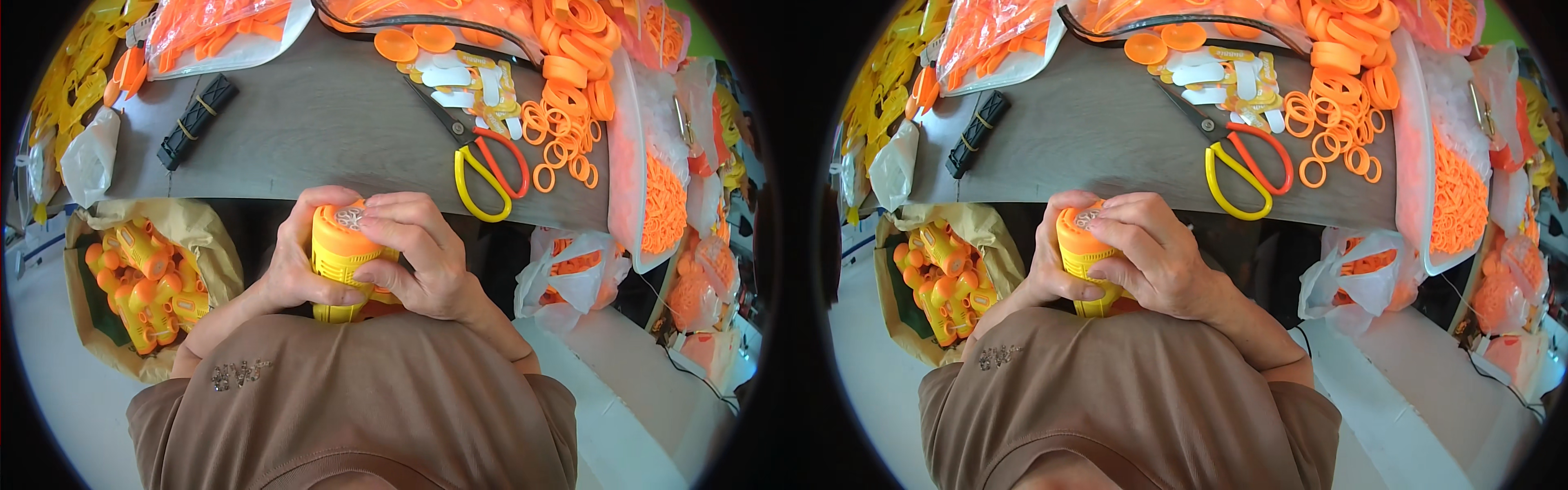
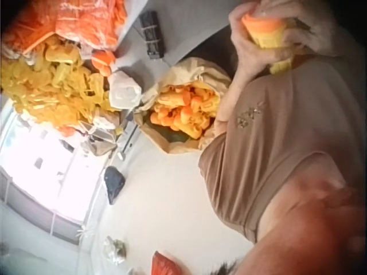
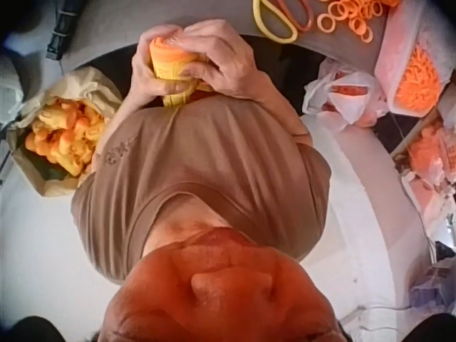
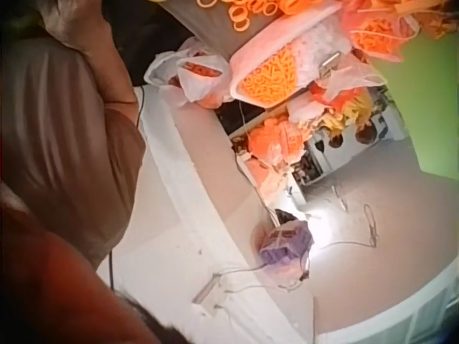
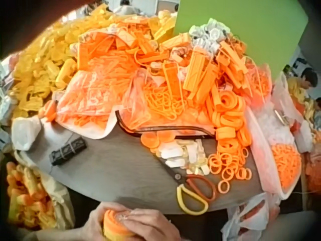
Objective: Assembling a yellow toy gun by putting together plastic components and applying stickers.
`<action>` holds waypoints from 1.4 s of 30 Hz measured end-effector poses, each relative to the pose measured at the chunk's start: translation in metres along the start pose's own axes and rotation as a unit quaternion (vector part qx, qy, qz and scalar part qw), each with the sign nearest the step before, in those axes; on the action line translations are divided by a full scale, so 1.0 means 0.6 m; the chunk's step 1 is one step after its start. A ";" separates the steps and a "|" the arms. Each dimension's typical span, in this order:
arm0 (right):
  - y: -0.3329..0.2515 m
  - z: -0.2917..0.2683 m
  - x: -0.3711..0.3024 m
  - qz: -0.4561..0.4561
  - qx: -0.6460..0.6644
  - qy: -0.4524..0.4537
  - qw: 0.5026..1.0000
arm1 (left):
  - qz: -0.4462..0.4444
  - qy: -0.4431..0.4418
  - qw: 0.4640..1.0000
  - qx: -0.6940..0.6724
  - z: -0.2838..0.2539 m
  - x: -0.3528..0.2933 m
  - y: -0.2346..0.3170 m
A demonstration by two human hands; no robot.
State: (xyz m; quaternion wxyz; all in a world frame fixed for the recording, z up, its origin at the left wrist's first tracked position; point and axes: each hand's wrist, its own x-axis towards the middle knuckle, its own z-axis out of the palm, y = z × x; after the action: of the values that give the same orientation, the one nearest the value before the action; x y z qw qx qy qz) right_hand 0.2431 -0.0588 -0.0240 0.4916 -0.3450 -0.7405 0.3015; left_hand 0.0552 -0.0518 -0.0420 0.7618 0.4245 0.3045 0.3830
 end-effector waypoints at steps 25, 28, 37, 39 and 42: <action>0.007 -0.209 -0.033 0.243 0.144 0.204 0.937 | 0.002 -0.008 0.971 -0.240 -0.016 0.085 0.071; 0.028 -0.167 -0.003 0.284 0.287 0.121 0.907 | -0.001 -0.016 0.966 -0.258 -0.013 0.085 0.071; 0.062 -0.099 0.041 0.247 0.399 0.063 0.881 | -0.013 -0.008 0.964 -0.266 -0.015 0.076 0.077; 0.059 -0.097 0.045 0.239 0.384 0.043 0.891 | -0.015 -0.002 0.962 -0.272 -0.016 0.076 0.078; 0.042 -0.098 0.057 0.205 0.292 0.014 0.934 | -0.023 0.007 0.969 -0.246 -0.018 0.078 0.081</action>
State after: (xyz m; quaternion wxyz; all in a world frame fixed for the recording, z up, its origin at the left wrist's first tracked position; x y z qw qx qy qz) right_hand 0.2943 -0.0101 -0.0060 0.5084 -0.3344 -0.5260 0.5941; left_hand 0.0549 0.0087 -0.0107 0.8490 0.2146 0.2162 0.4317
